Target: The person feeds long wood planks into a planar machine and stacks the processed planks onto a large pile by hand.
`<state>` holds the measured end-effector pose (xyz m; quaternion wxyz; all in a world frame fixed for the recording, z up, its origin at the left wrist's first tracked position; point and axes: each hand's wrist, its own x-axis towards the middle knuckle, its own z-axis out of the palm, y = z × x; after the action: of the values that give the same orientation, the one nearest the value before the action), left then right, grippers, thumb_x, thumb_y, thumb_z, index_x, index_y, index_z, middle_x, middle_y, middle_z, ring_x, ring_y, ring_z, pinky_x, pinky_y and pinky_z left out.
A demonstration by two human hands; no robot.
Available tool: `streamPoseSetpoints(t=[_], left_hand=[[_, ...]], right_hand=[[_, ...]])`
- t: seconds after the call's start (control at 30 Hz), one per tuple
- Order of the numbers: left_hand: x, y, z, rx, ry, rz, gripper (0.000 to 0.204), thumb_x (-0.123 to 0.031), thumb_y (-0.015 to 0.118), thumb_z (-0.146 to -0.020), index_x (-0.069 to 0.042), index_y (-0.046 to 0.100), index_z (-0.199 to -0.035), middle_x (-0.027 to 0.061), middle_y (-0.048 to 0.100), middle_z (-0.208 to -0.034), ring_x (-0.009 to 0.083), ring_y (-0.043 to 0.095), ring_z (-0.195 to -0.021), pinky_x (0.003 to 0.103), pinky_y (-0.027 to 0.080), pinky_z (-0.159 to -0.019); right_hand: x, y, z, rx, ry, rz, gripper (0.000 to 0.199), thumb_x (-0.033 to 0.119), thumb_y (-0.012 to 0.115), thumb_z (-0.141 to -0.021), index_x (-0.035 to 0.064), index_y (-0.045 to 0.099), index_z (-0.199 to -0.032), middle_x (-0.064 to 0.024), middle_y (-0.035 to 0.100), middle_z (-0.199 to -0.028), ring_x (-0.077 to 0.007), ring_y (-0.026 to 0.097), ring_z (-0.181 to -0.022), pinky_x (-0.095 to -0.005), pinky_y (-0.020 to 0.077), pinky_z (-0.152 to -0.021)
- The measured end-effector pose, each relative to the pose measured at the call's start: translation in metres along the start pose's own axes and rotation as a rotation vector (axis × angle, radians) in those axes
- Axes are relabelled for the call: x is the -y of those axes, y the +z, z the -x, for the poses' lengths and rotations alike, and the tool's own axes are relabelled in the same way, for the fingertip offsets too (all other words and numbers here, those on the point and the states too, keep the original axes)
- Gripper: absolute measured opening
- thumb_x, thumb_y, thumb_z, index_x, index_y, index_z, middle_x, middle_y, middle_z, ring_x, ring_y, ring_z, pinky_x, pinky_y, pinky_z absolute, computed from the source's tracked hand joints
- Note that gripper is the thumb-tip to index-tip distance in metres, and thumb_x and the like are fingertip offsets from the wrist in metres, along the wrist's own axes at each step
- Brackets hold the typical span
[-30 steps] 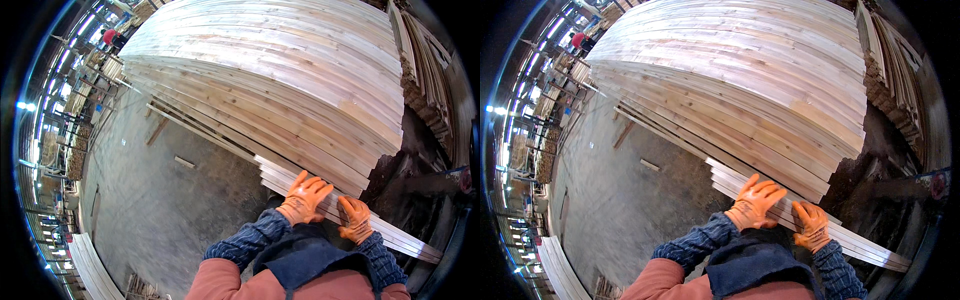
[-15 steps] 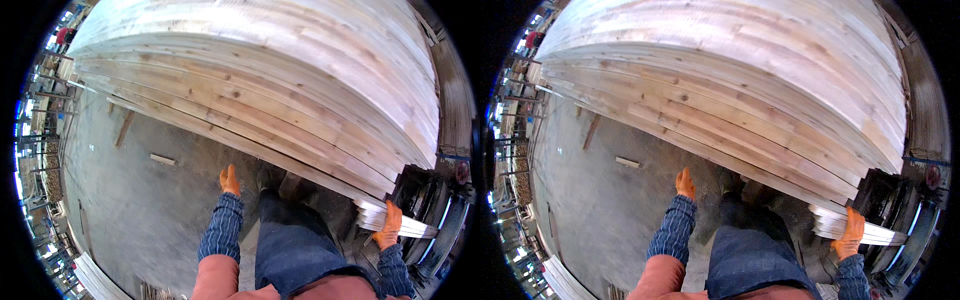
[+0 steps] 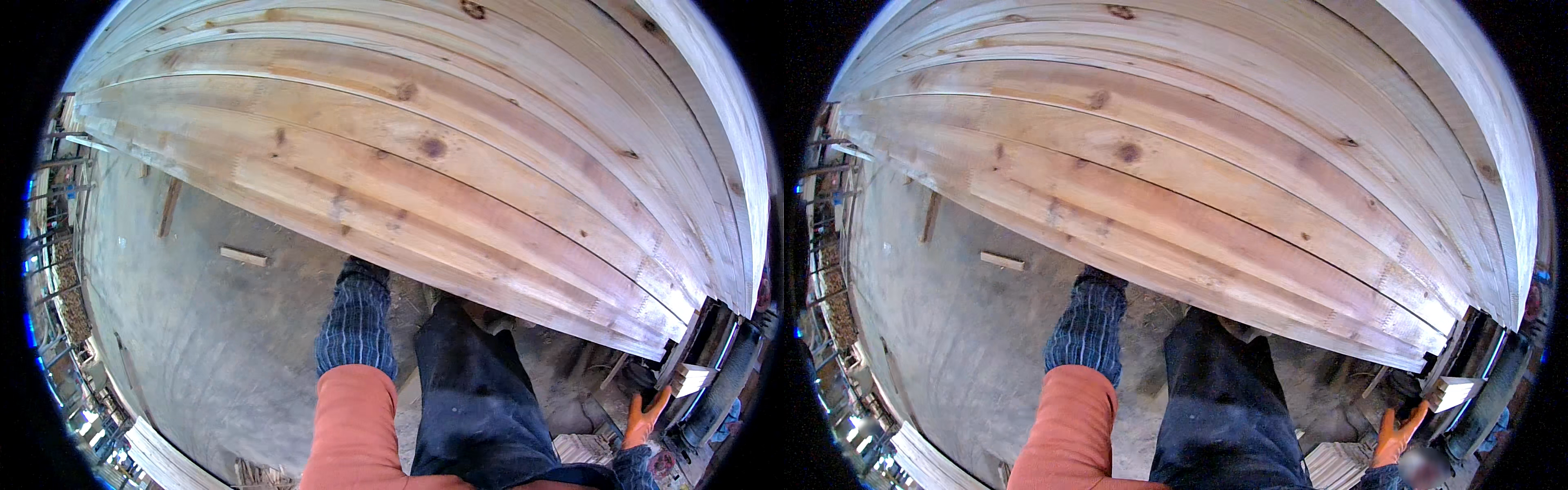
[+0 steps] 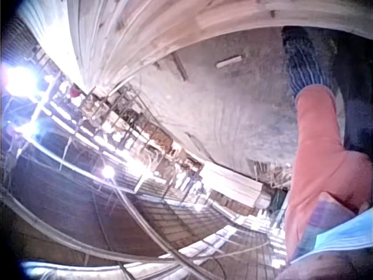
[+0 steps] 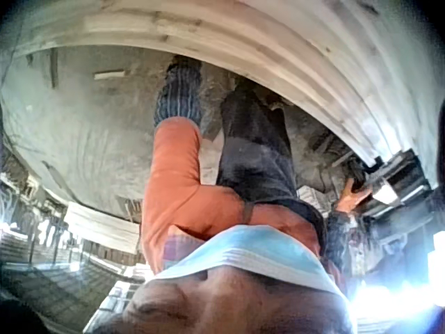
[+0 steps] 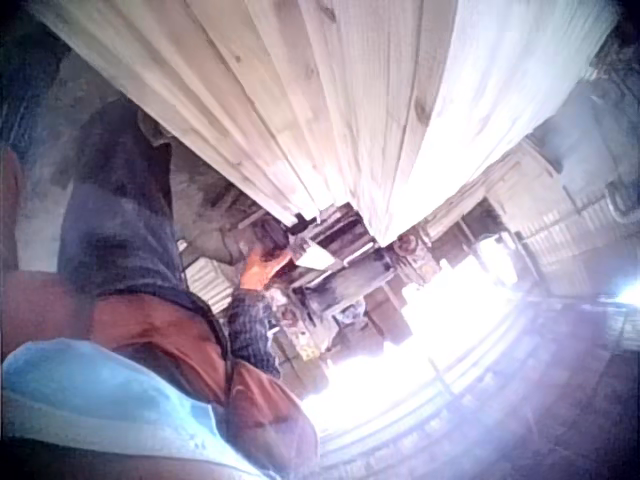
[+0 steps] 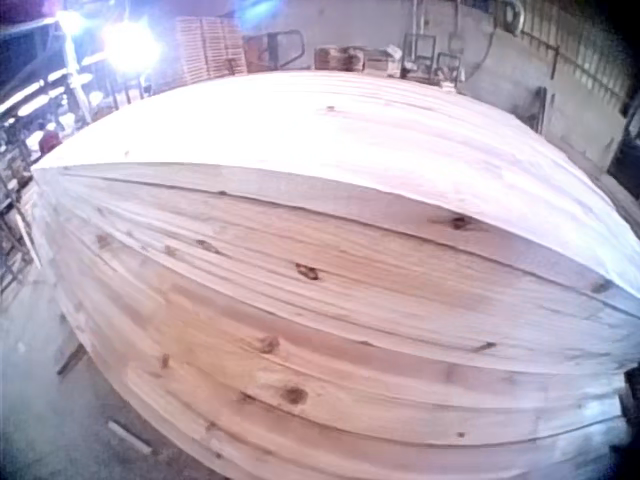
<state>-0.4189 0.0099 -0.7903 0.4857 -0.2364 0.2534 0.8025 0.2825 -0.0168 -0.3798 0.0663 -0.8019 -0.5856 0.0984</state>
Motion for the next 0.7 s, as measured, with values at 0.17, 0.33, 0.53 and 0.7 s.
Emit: streamPoseSetpoints(t=[0.17, 0.33, 0.53, 0.7], left_hand=[[0.021, -0.009, 0.089, -0.132, 0.204, -0.231, 0.056, -0.024, 0.067, -0.098, -0.011, 0.045, -0.148, 0.0123, 0.061, -0.131, 0.0289, 0.06, -0.119, 0.048, 0.051, -0.099], [0.024, 0.11, 0.222, -0.323, 0.271, -0.24, 0.06, -0.007, 0.067, -0.087, -0.007, 0.048, -0.144, 0.0084, 0.065, -0.099, 0.0184, 0.06, -0.088, 0.039, 0.055, -0.085], [0.004, 0.223, 0.318, -0.424, 0.353, -0.342, 0.038, -0.009, 0.062, -0.098, -0.007, 0.061, -0.135, 0.0041, 0.063, -0.083, 0.017, 0.055, -0.07, 0.036, 0.053, -0.07], [0.01, 0.232, 0.339, -0.192, 0.319, -0.368, 0.036, -0.019, 0.058, -0.104, -0.009, 0.061, -0.138, 0.0079, 0.069, -0.087, 0.0208, 0.064, -0.076, 0.043, 0.059, -0.077]], right_hand=[[-0.001, 0.015, 0.015, 0.277, 0.081, -0.094, 0.077, 0.017, 0.067, -0.098, 0.0025, 0.028, -0.163, -0.0178, 0.034, -0.167, -0.0306, 0.032, -0.154, -0.0376, 0.0229, -0.126], [-0.123, 0.044, -0.01, 0.117, 0.447, -0.41, 0.081, 0.042, 0.069, -0.1, 0.0076, 0.031, -0.162, -0.0178, 0.053, -0.15, -0.0314, 0.052, -0.134, -0.0425, 0.0399, -0.115], [-0.15, 0.068, -0.029, 0.305, 0.071, -0.416, 0.067, 0.061, 0.06, -0.1, 0.002, 0.063, -0.132, -0.0134, 0.07, -0.12, -0.0282, 0.063, -0.1, -0.0424, 0.05, -0.09], [-0.195, 0.037, -0.108, 0.366, 0.465, -0.283, 0.059, 0.057, 0.05, -0.105, 0.0029, 0.073, -0.114, -0.0091, 0.074, -0.094, -0.0235, 0.066, -0.081, -0.0404, 0.0513, -0.078]])
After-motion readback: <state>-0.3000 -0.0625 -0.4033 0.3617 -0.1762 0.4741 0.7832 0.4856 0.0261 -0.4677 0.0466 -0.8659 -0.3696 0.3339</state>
